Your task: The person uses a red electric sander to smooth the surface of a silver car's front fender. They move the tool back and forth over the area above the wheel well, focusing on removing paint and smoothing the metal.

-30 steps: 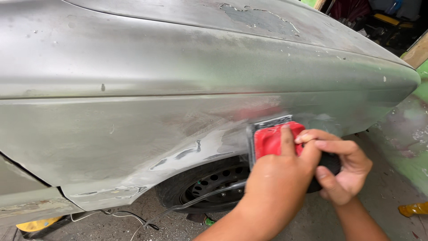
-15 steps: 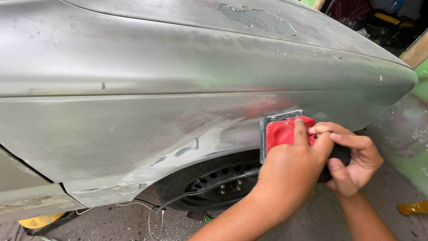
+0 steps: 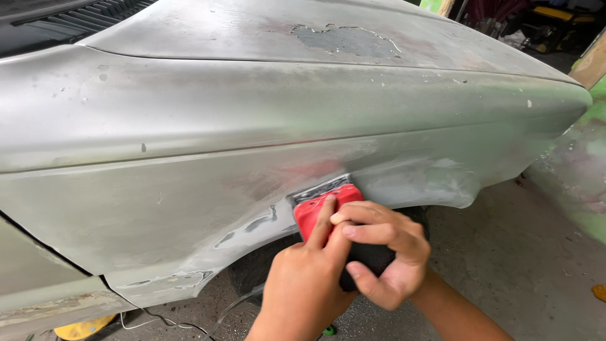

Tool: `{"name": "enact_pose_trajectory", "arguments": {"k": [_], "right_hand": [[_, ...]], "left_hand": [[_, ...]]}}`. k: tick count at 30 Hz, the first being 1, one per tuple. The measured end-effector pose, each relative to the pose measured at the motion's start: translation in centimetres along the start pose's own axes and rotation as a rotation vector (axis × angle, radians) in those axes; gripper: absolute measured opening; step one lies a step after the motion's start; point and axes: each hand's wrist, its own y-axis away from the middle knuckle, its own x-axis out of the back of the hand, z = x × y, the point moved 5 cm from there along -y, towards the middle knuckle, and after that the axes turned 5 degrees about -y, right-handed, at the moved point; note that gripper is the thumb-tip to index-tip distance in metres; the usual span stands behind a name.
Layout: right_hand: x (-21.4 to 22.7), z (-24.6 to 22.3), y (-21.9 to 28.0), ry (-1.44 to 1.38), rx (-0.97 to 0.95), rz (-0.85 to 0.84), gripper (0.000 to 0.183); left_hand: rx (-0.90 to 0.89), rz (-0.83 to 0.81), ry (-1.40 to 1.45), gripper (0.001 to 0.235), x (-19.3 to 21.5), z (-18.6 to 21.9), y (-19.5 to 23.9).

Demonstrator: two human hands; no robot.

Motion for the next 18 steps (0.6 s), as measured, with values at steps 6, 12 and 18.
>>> {"name": "enact_pose_trajectory", "arguments": {"k": [6,12,18], "right_hand": [[6.6,2.1,2.8,0.026,-0.162,0.15,0.03],[14.2,6.1,7.7,-0.044,-0.203,0.396,0.038],[16.6,7.4,9.3,-0.031,-0.193,0.414,0.038]], "left_hand": [[-0.028,-0.113,0.071,0.064,-2.3,5.1,-5.0],[-0.092,0.093,-0.068,0.047,-7.4,11.3,-10.0],[-0.098,0.059,-0.008,0.057,-9.2,12.6,-11.2]]}}
